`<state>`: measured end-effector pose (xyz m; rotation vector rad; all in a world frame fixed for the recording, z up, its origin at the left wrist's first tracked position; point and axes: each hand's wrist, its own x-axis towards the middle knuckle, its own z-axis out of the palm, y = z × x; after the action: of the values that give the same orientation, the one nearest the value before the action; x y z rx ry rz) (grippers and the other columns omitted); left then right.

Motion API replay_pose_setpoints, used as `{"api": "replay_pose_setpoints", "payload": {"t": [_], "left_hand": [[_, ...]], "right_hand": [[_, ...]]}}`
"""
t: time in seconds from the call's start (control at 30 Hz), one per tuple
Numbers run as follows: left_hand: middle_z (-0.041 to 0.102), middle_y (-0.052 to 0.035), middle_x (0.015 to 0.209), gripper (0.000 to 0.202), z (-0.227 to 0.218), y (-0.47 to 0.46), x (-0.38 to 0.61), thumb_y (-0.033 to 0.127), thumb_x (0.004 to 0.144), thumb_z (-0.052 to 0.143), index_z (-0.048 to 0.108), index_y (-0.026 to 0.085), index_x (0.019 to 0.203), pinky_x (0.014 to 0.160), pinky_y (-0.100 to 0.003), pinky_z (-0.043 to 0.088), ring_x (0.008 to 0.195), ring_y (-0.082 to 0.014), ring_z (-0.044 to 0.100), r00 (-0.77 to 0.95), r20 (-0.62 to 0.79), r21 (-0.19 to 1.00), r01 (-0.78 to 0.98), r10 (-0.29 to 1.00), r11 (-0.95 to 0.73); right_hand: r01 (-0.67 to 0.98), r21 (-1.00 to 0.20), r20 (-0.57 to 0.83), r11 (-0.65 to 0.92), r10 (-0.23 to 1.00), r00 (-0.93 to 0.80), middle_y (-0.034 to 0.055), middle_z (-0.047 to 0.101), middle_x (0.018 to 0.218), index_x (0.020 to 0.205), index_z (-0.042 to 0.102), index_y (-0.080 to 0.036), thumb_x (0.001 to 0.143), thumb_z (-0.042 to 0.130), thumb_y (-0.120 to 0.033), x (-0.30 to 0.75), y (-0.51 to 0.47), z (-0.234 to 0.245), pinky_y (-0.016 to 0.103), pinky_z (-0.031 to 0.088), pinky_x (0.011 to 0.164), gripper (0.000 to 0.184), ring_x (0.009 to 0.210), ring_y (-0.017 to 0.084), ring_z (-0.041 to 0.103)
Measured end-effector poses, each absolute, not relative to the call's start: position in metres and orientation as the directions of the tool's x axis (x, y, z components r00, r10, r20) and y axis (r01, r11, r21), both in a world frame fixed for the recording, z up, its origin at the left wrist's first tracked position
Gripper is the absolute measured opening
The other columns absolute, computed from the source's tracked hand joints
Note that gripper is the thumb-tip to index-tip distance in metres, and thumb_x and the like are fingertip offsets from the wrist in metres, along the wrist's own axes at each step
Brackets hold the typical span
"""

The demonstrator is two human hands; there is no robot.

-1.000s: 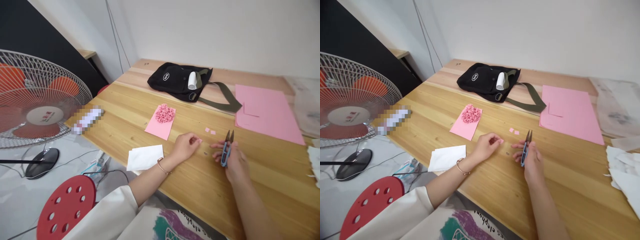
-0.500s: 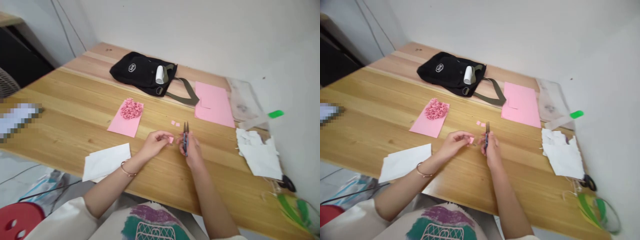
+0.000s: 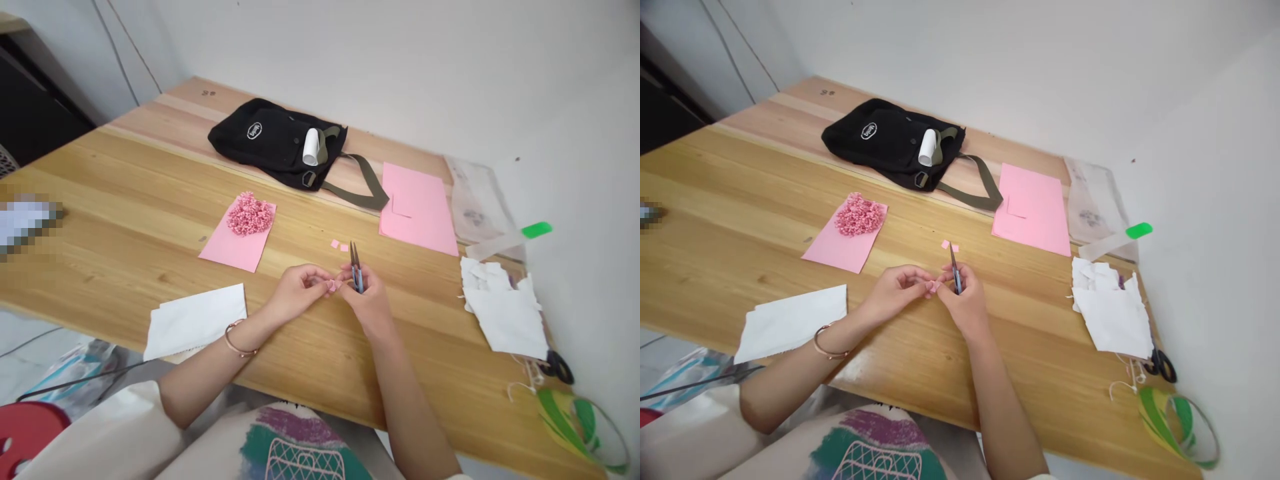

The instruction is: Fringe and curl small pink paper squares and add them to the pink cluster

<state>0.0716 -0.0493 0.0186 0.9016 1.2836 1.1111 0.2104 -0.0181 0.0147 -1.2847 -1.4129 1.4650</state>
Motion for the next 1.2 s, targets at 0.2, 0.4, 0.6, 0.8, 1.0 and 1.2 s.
{"api": "replay_pose_setpoints", "payload": {"t": [0.2, 0.4, 0.6, 0.8, 1.0, 1.2], "left_hand": [[0.067, -0.0036, 0.068, 0.009, 0.015, -0.049, 0.071, 0.020, 0.072, 0.058, 0.061, 0.012, 0.069, 0.062, -0.022, 0.047, 0.059, -0.0093, 0.059, -0.035, -0.190, 0.980, -0.058, 0.981, 0.188], [0.064, -0.0021, 0.067, 0.012, 0.011, -0.049, 0.071, 0.023, 0.075, 0.055, 0.060, 0.013, 0.070, 0.060, -0.021, 0.044, 0.060, -0.0090, 0.056, -0.029, -0.123, 0.991, 0.043, 0.992, 0.125], [0.063, -0.0026, 0.067, 0.016, 0.011, -0.051, 0.069, 0.027, 0.076, 0.053, 0.060, 0.013, 0.072, 0.059, -0.022, 0.044, 0.059, -0.0099, 0.055, 0.034, -0.123, 0.983, 0.139, 0.992, 0.117], [0.063, -0.0029, 0.065, 0.016, 0.012, -0.051, 0.069, 0.029, 0.075, 0.056, 0.061, 0.013, 0.073, 0.058, -0.022, 0.044, 0.058, -0.0100, 0.055, 0.071, -0.167, 0.981, 0.117, 0.984, 0.158], [0.066, -0.0023, 0.065, 0.014, 0.020, -0.047, 0.064, 0.027, 0.070, 0.061, 0.061, 0.013, 0.072, 0.061, -0.023, 0.045, 0.058, -0.0101, 0.058, -0.058, -0.265, 0.954, -0.163, 0.963, 0.252], [0.067, -0.0026, 0.063, 0.016, 0.028, -0.045, 0.054, 0.028, 0.069, 0.063, 0.059, 0.013, 0.066, 0.059, -0.022, 0.041, 0.059, -0.0104, 0.059, -0.153, -0.341, 0.915, -0.281, 0.928, 0.289]], "right_hand": [[0.148, -0.979, -0.170, -0.137, 0.956, -0.237, -0.0036, 0.058, 0.068, 0.088, 0.055, -0.017, 0.060, 0.069, -0.025, 0.209, -0.018, 0.018, 0.024, 0.042, 0.056, 0.032, 0.053, 0.008, 0.049], [0.143, -0.978, -0.180, -0.150, 0.956, -0.231, -0.0029, 0.059, 0.069, 0.088, 0.056, -0.018, 0.060, 0.069, -0.025, 0.210, -0.017, 0.015, 0.025, 0.044, 0.060, 0.031, 0.059, 0.010, 0.053], [0.098, -0.978, -0.204, -0.185, 0.950, -0.236, -0.0024, 0.060, 0.070, 0.088, 0.056, -0.018, 0.060, 0.068, -0.024, 0.211, -0.016, 0.012, 0.028, 0.045, 0.065, 0.031, 0.062, 0.011, 0.056], [0.049, -0.971, -0.237, -0.232, 0.946, -0.220, -0.0032, 0.059, 0.068, 0.087, 0.057, -0.019, 0.060, 0.071, -0.025, 0.212, -0.015, 0.011, 0.024, 0.043, 0.056, 0.032, 0.055, 0.009, 0.052], [-0.053, -0.949, -0.286, -0.309, 0.923, -0.259, -0.0015, 0.057, 0.063, 0.086, 0.059, -0.016, 0.073, 0.058, -0.051, 0.215, -0.011, 0.013, 0.021, 0.016, 0.034, 0.037, 0.035, 0.003, 0.029], [-0.029, -0.909, -0.350, -0.417, 0.797, -0.492, -0.0017, 0.055, 0.056, 0.088, 0.062, -0.014, 0.077, 0.053, -0.051, 0.222, -0.010, 0.017, 0.020, 0.012, 0.035, 0.040, 0.034, 0.002, 0.028]]}}
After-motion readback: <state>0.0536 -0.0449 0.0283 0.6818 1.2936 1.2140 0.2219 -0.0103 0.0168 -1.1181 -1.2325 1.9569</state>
